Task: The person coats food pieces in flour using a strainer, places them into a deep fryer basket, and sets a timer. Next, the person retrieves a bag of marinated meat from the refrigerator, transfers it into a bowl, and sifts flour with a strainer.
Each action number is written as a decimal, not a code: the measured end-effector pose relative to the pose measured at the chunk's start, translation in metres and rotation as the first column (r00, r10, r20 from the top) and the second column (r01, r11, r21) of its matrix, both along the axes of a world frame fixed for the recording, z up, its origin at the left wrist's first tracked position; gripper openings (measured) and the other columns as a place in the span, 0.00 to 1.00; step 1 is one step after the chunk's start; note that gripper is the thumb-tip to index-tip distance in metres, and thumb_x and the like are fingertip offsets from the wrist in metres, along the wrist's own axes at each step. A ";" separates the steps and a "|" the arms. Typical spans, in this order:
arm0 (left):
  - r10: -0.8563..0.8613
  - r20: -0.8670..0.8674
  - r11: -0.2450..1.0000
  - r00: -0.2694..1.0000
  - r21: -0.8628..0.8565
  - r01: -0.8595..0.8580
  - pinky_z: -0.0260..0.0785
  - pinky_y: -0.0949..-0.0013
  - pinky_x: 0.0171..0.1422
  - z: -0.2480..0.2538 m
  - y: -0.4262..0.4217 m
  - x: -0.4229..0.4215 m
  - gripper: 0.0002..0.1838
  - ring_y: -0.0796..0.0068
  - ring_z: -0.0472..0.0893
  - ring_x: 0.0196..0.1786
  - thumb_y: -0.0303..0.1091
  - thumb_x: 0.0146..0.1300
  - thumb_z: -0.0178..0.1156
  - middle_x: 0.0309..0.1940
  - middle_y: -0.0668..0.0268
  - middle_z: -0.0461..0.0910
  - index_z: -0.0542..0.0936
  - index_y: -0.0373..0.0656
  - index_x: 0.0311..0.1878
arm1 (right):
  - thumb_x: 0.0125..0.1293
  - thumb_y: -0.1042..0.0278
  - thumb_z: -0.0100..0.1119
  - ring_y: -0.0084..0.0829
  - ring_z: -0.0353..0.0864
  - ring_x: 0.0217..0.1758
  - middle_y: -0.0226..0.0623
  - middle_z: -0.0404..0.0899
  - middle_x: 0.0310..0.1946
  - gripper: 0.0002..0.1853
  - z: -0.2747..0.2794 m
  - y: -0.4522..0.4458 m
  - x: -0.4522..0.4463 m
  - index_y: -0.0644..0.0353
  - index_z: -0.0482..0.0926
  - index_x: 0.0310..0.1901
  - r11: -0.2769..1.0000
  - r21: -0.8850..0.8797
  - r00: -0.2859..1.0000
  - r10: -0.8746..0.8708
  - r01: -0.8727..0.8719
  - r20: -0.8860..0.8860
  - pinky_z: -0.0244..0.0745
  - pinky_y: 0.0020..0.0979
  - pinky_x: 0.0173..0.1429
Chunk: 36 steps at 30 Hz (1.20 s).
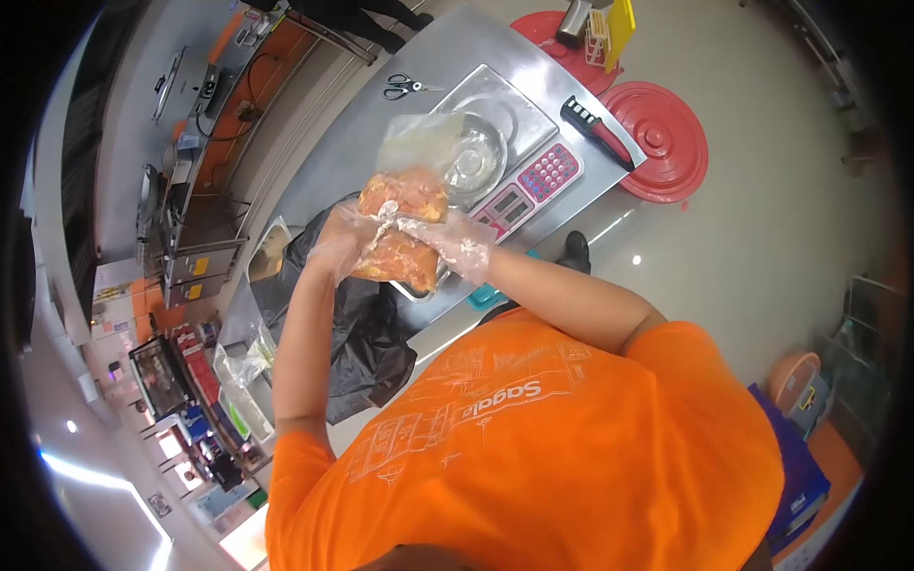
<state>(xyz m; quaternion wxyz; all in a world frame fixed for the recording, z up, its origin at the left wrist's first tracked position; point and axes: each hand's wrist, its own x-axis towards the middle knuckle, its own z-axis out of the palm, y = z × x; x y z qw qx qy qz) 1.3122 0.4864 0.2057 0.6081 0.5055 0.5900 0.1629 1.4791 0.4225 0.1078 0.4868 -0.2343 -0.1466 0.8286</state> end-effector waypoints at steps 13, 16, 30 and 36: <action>0.078 -0.470 0.997 0.879 0.017 -0.080 0.74 0.67 0.42 0.017 0.039 0.070 0.25 0.76 0.76 0.35 0.49 0.74 0.58 0.32 0.65 0.81 0.82 0.30 0.47 | 0.72 0.62 0.66 0.29 0.83 0.59 0.37 0.80 0.57 0.26 0.014 0.036 0.052 0.63 0.71 0.66 0.961 -0.227 0.951 0.084 -0.156 -0.299 0.82 0.31 0.61; 0.185 -0.269 0.975 0.945 -0.071 -0.211 0.73 0.68 0.46 0.026 0.031 0.085 0.25 0.73 0.76 0.36 0.50 0.74 0.57 0.33 0.66 0.80 0.81 0.31 0.49 | 0.72 0.60 0.65 0.28 0.82 0.60 0.36 0.81 0.56 0.26 0.002 0.041 0.057 0.62 0.72 0.67 0.916 -0.258 0.882 0.172 -0.306 -0.438 0.80 0.31 0.63; 0.193 -0.369 0.978 0.909 0.003 -0.206 0.72 0.72 0.40 -0.043 0.033 0.040 0.15 0.78 0.79 0.37 0.32 0.72 0.57 0.37 0.65 0.83 0.81 0.31 0.54 | 0.71 0.63 0.66 0.28 0.84 0.55 0.35 0.83 0.53 0.21 -0.018 0.053 0.061 0.60 0.76 0.62 0.909 -0.254 0.921 0.251 -0.330 -0.297 0.84 0.30 0.57; 0.325 -0.295 0.940 0.899 0.201 -0.275 0.71 0.73 0.46 -0.051 0.024 0.062 0.11 0.81 0.78 0.40 0.26 0.69 0.62 0.39 0.69 0.84 0.83 0.32 0.51 | 0.72 0.59 0.65 0.25 0.83 0.52 0.34 0.82 0.51 0.23 -0.012 0.072 0.062 0.61 0.75 0.63 0.888 -0.272 0.927 0.371 -0.370 -0.051 0.84 0.28 0.51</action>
